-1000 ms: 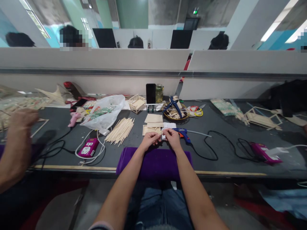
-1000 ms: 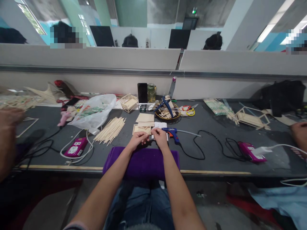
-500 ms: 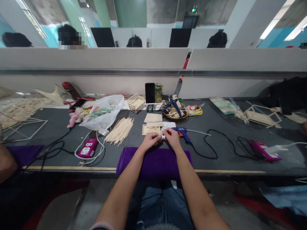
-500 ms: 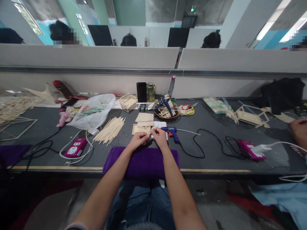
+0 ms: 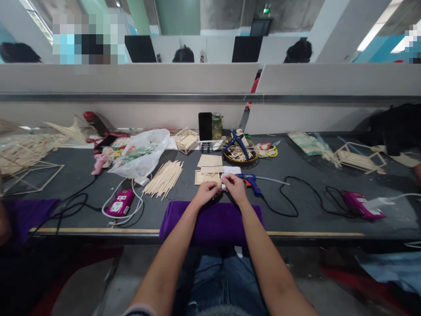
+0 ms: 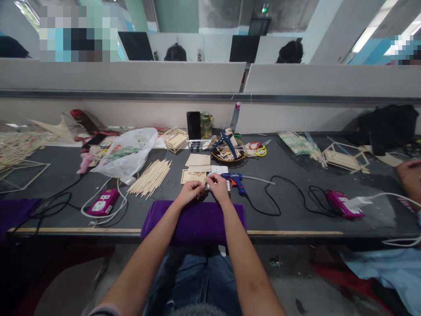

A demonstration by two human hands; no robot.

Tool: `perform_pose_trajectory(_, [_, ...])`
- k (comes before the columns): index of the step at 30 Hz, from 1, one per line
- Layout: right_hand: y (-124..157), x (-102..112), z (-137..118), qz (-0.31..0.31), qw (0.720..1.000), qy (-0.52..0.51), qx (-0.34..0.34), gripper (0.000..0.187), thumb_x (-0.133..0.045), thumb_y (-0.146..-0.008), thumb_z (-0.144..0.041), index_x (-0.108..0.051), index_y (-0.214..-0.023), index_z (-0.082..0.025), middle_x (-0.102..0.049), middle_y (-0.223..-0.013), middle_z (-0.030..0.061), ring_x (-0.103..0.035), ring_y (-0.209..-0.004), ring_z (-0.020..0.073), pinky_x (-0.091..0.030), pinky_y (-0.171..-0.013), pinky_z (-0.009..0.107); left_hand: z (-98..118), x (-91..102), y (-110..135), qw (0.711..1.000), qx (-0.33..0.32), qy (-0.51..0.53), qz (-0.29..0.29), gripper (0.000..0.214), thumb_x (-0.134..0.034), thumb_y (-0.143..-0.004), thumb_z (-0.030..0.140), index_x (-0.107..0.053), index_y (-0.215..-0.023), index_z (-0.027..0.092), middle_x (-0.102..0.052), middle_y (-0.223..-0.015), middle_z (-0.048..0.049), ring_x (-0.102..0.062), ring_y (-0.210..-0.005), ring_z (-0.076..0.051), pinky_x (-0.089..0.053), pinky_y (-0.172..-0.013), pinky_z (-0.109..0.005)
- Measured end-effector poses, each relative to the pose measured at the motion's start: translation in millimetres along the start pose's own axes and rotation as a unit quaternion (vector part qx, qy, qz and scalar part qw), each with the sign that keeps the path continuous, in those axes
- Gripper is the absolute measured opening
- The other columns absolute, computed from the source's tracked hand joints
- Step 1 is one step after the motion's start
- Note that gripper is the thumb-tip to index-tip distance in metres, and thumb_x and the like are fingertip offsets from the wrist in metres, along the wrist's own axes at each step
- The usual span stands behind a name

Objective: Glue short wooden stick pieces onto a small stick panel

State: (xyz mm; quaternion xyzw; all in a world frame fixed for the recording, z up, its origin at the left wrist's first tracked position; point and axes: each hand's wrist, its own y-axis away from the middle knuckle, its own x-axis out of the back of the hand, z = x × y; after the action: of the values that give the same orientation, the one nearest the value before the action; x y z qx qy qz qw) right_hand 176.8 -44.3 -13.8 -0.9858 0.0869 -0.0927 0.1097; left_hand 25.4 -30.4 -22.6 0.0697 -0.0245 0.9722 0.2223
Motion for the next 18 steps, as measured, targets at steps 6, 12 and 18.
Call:
perform_pose_trajectory(6, [0.1, -0.5, 1.6, -0.032, 0.997, -0.062, -0.022, 0.028, -0.060, -0.075, -0.043, -0.071, -0.083, -0.018, -0.064, -0.070, 0.0015, -0.044, -0.047, 0.0099, -0.037, -0.045, 0.023, 0.4, 1.9, -1.0, 0.997, 0.034, 0.055, -0.035, 0.033, -0.063, -0.072, 0.046, -0.062, -0.070, 0.013, -0.063, -0.057, -0.0023, -0.049, -0.043, -0.007, -0.033, -0.042, -0.018])
perform_pose_trajectory(12, [-0.7, 0.5, 3.7, -0.033, 0.996, -0.071, -0.034, 0.029, -0.062, -0.072, -0.044, -0.071, -0.084, -0.019, -0.064, -0.068, 0.0008, -0.045, -0.046, 0.0099, -0.036, -0.043, 0.023, 3.4, 2.9, -0.8, 0.993, 0.066, 0.092, -0.033, 0.035, -0.067, -0.068, 0.048, -0.059, -0.070, 0.014, -0.061, -0.055, -0.0013, -0.052, -0.043, -0.008, -0.033, -0.041, -0.017])
perform_pose_trajectory(18, [-1.5, -0.1, 5.8, -0.032, 0.995, -0.089, -0.043, 0.028, -0.063, -0.071, -0.043, -0.069, -0.084, -0.019, -0.060, -0.064, -0.0010, -0.045, -0.045, 0.0097, -0.036, -0.044, 0.023, 6.3, 2.8, -1.1, 0.992, 0.059, 0.113, -0.015, 0.037, -0.067, -0.066, 0.050, -0.054, -0.067, 0.015, -0.060, -0.060, -0.0008, -0.052, -0.047, -0.007, -0.036, -0.041, -0.017])
